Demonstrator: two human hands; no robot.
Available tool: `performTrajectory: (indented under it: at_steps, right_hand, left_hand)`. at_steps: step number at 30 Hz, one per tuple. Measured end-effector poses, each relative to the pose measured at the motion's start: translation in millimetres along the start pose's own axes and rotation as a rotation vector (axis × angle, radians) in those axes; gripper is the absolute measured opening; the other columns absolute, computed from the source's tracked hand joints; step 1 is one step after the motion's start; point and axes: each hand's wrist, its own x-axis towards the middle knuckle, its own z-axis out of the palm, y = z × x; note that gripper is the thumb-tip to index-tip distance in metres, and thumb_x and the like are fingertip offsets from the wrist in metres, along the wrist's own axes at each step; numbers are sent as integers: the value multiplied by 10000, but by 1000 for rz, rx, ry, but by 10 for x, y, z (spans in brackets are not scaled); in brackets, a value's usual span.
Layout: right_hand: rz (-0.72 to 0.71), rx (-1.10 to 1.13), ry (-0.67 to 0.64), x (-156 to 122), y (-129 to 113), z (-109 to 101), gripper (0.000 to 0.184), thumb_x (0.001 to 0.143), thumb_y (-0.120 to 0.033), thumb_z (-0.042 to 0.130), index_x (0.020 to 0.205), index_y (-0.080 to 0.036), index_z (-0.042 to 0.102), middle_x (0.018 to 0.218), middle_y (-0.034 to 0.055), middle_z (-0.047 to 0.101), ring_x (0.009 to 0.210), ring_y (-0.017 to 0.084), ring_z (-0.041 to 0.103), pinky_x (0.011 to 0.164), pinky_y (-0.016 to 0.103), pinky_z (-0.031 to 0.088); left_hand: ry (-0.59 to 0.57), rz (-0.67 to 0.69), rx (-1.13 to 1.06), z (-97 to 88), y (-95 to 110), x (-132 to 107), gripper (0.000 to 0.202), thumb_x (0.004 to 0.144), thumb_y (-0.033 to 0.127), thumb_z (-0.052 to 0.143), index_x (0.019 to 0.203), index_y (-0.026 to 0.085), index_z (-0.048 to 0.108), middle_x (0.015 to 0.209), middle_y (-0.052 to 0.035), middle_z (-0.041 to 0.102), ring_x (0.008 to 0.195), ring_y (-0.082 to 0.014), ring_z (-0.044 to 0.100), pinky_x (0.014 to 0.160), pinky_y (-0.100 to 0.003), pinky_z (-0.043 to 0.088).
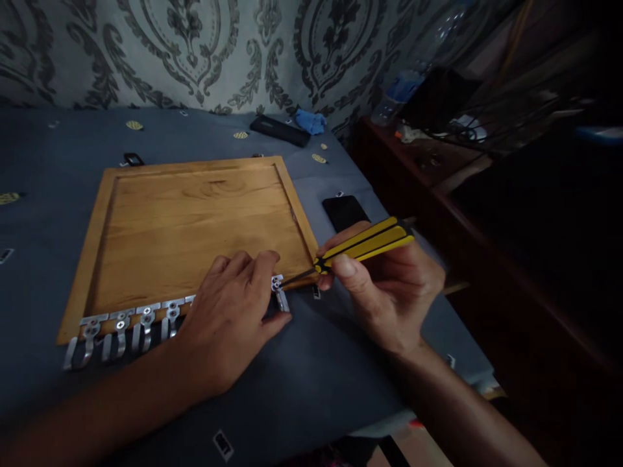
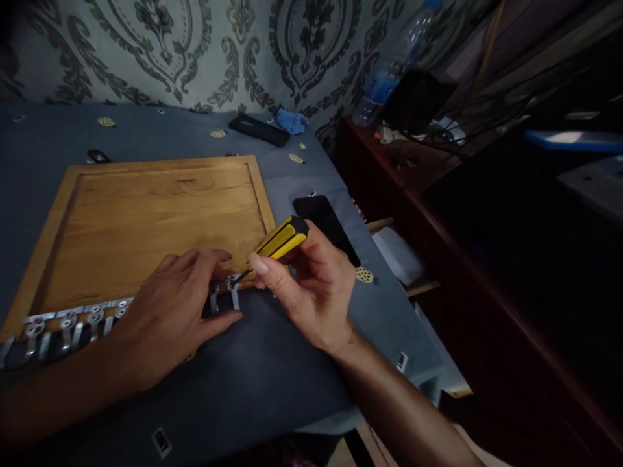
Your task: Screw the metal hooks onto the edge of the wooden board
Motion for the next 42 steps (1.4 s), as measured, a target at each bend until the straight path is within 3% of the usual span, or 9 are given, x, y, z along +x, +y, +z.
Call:
performTrajectory:
  at_steps: [9,19,29,34,38,42]
  right_hand:
    - [84,2,-15,-15,-6,39,117,863,-337,714,829,-248,646,701,-17,607,540,124,601,453,273,498]
    - [41,-56,-24,-44,24,0,103,825,-246,756,873,-239,665,727,-26,633,545,112,593,476,259,504]
    - [-18,-116,-13,-55,24,7,94,832,-268,741,834,-233,654,796,4,649,607,137,600,533,295,534]
    - [-3,-46,-76,-27,12,-10,124,828,-266,751,933,-246,689,817,-3,680,622,132,618,573,289,537]
    - [17,14,-133,38,-31,-17,80,812,-248,766,865,-235,707,823,4,681,664,134,619,603,285,541]
    - [51,76,-174,72,-40,-31,90,844,-201,714,928,-234,713,862,19,666,697,143,632,582,282,539]
  left_hand:
    - [19,11,-6,10,0,-10,522,741,227,771,1140,194,437,987,-58,684,932,-284,621,779,-402,453]
    - [7,-1,-4,-4,10,-2,492,738,230,777,1098,210,444,966,-43,684,920,-275,621,793,-401,457]
    - [11,15,-6,-5,13,-9,471,735,217,772,1092,185,467,957,-66,686,904,-288,618,777,-414,465]
    - [17,14,4,1,6,-6,455,738,235,771,1079,195,473,956,-58,681,900,-287,615,778,-414,464]
    - [11,22,-2,-1,4,2,471,737,239,777,1091,189,469,959,-61,682,907,-289,616,776,-413,464]
    - [15,25,-5,-7,8,-1,467,738,229,775,1088,183,470,959,-68,683,906,-292,617,775,-418,468]
